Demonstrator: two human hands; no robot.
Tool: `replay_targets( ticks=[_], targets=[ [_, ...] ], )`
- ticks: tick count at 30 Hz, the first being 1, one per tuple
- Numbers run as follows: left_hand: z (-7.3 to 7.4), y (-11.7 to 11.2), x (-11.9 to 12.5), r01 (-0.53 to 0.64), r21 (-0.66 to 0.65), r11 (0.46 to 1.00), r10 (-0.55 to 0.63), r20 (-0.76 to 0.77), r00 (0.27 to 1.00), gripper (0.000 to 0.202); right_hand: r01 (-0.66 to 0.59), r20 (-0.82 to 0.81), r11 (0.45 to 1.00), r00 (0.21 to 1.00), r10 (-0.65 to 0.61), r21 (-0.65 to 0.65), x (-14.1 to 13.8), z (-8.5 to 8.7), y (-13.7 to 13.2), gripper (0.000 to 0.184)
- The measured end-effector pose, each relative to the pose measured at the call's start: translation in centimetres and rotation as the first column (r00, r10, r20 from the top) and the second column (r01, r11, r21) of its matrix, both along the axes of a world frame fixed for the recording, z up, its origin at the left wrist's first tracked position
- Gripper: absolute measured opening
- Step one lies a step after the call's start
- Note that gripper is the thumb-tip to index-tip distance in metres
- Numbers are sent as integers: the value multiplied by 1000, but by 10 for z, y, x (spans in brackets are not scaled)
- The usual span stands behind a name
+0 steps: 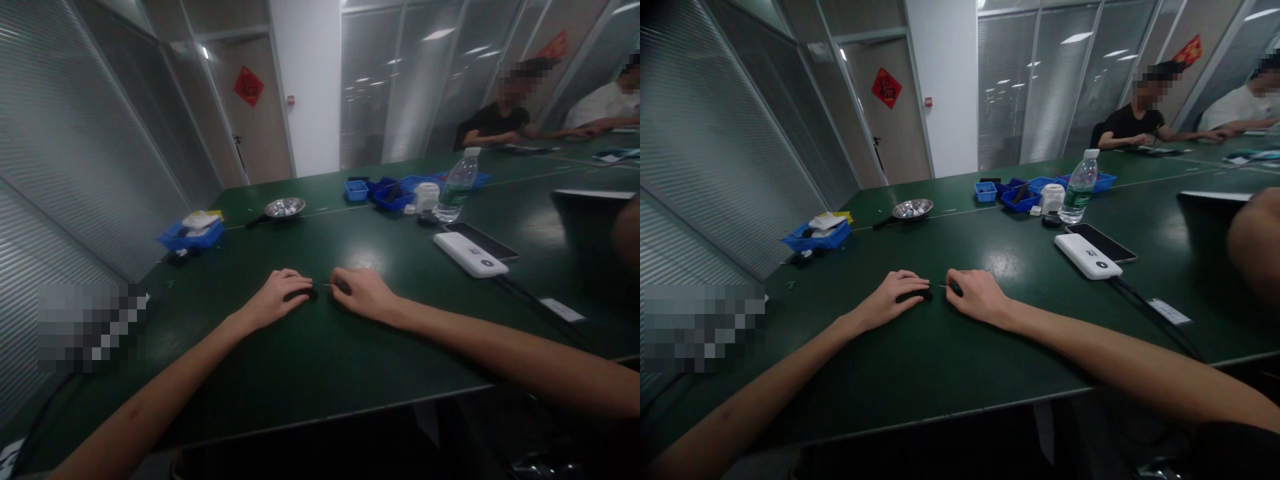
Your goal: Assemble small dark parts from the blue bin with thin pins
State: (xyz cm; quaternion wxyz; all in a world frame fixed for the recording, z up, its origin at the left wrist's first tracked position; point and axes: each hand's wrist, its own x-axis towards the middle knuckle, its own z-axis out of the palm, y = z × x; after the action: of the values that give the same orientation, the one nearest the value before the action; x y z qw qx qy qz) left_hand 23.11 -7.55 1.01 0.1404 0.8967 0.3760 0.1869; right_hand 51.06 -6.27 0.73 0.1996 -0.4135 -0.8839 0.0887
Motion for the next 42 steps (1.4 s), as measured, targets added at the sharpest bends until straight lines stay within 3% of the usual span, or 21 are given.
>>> replay_targets(
  ticks=[5, 9, 15, 21, 25, 27, 31, 37, 42],
  targets=[
    [1, 14, -20, -13, 40, 999, 14, -19, 1000, 32, -16, -12, 1000, 1000, 16, -4, 1, 1, -1, 18],
    [-1, 35, -75, -204, 65, 977, 206, -27, 978, 33, -22, -20, 1000, 1000, 22, -21, 2, 1, -1, 18],
    [-4, 52, -177, -606, 105, 789, 612, -38, 790, 30, -17, -10, 998, 1000, 16, -55, 2, 8, -4, 18],
    [-7, 50, -230, -788, 115, 604, 797, -58, 602, 34, -18, -4, 998, 1000, 17, -56, 2, 9, -4, 18],
    [-7, 50, -241, -878, 118, 464, 881, 40, 471, 35, -31, -8, 998, 999, 31, -54, 3, 8, -4, 18],
    [-7, 50, -241, -893, 103, 437, 891, 88, 446, 31, -43, -16, 997, 999, 42, -59, 3, 8, -4, 19],
    [-4, 50, -232, -882, 56, 468, 872, 134, 471, 33, -43, -13, 998, 999, 43, -46, 3, 5, -2, 19],
    [6, 49, -214, -880, 40, 473, 877, 70, 475, 35, -27, 2, 999, 1000, 27, -24, 3, 1, 1, 18],
    [2, 51, -212, -882, -33, 470, 882, 38, 469, 35, -31, 1, 998, 1000, 31, -50, 3, 4, -1, 19]
  ],
)
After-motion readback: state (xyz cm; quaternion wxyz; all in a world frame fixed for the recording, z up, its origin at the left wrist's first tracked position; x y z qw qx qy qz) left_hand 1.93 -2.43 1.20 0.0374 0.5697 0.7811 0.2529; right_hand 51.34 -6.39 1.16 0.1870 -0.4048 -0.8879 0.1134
